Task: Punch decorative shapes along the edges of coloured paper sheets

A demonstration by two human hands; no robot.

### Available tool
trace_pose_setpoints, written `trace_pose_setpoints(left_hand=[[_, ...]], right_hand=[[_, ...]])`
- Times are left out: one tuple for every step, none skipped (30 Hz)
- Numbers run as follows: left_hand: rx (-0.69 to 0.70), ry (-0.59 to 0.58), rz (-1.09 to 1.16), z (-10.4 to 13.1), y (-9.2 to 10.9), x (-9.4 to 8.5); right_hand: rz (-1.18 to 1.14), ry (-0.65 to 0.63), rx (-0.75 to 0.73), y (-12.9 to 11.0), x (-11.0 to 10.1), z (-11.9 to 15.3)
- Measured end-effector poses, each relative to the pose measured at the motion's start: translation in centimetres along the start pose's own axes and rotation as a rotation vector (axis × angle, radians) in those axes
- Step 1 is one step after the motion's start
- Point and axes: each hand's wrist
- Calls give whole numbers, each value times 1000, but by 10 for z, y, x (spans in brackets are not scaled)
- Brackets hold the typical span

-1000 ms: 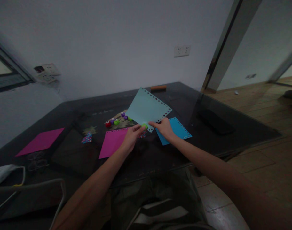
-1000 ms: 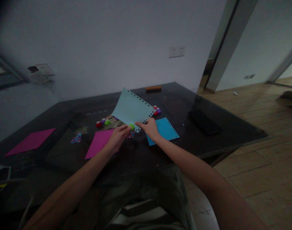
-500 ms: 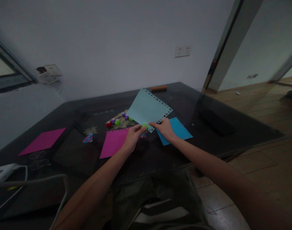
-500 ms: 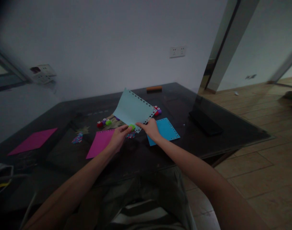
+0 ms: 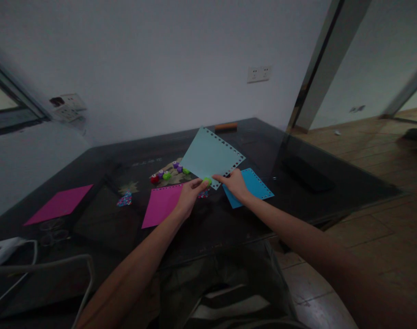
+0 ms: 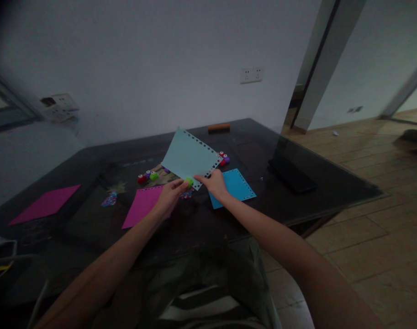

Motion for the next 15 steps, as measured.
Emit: trace_pose_setpoints(left_hand=[[-5, 2, 13, 0, 0, 0], [-8, 4, 26, -1, 0, 0], [-10, 5, 38, -1, 0, 0], [-12, 6, 47, -1, 0, 0], [-15, 7, 50, -1, 0, 0], [-18, 8, 53, -1, 0, 0], [-22, 8, 55, -1, -1, 0], [-25, 6, 56, -1, -1, 0], [-26, 4, 57, -1, -1, 0], [-24, 3, 60, -1, -1, 0], [-22, 1, 62, -1, -1, 0], [-20, 1, 63, -1, -1, 0], [-21, 2, 61, -2, -1, -1], [-23, 5, 53, -2, -1, -1], [-28, 6, 38, -3, -1, -1]], right_hand=[[9, 1, -1, 0, 0, 0], [16, 1, -2, 0, -1, -1], [18, 0, -4, 0, -1, -1], [17, -1, -6, 1, -1, -1], [13, 0, -7, 1, -1, -1], [9, 0, -7, 2, -1, -2], [7, -2, -7, 3, -1, -2], [5, -3, -7, 3, -1, -2], [3, -5, -7, 4, -1, -2], [1, -6, -7, 5, -1, -3], [-2, -7, -6, 5, -1, -3], [-4, -9, -5, 6, -2, -3], [-6, -10, -5, 6, -2, -3], [-8, -11, -7, 7, -2, -3], [-12, -11, -11, 7, -2, -3]])
Point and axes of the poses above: each hand's wrist, its own z-axis away from the middle knuckle, its own x-axis out of the palm, y = z × x, and after that the axes turned 4 degrees about -y, right-handed
